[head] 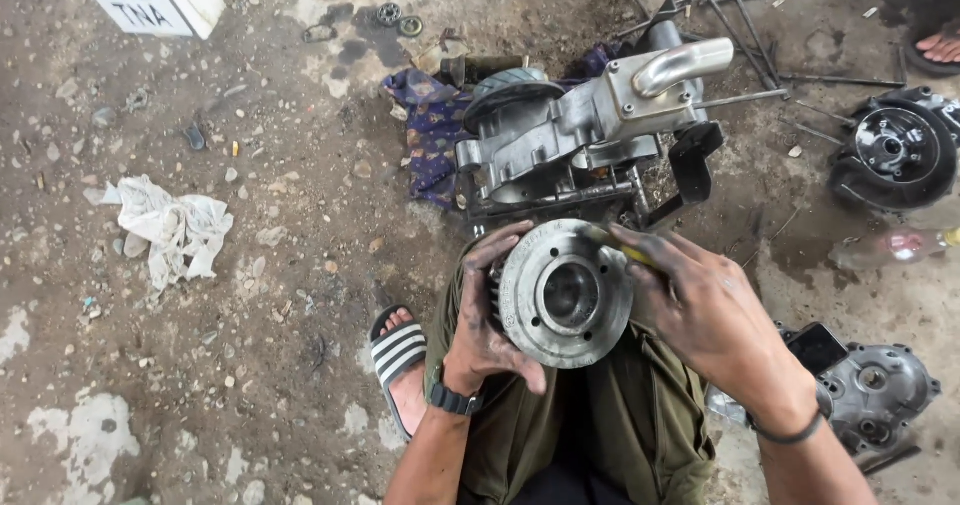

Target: Cleaning a circular engine component using a small brush and wiping it down.

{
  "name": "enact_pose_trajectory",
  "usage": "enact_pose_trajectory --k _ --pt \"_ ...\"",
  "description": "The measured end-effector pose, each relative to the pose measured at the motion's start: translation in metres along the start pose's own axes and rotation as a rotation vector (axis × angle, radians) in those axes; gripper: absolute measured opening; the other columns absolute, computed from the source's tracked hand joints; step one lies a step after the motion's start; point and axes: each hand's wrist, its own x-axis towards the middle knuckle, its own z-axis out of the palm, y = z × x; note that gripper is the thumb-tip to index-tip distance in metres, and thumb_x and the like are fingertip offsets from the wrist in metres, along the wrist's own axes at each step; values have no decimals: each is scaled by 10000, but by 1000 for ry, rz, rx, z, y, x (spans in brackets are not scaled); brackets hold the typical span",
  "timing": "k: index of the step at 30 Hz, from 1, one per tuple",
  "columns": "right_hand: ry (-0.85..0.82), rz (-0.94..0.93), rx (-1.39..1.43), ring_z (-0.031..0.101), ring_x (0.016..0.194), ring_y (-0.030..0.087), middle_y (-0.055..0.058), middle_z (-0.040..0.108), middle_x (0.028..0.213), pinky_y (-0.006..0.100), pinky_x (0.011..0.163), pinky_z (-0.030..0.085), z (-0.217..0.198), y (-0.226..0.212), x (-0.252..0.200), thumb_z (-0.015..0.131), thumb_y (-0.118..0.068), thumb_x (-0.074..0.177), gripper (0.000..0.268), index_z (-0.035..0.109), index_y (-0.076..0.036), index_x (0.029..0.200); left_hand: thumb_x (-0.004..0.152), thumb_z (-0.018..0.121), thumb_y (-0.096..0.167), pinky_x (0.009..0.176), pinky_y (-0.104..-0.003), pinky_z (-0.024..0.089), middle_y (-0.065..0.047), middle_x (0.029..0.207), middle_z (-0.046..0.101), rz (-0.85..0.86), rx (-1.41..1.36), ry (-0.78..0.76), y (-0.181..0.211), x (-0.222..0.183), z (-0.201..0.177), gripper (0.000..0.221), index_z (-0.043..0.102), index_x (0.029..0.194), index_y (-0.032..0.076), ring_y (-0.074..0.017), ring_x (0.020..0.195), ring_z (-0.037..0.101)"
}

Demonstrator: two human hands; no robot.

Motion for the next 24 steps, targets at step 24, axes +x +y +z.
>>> enact_pose_trajectory --k 24 --pt "161 -630 -117 614 622 112 104 728 973 192 437 547 31 12 -9 725 -17 836 70 672 -49 870 1087 427 314 1016 -365 583 -175 1255 692 -464 -529 -345 -5 83 -16 440 627 1310 -8 -250 1084 696"
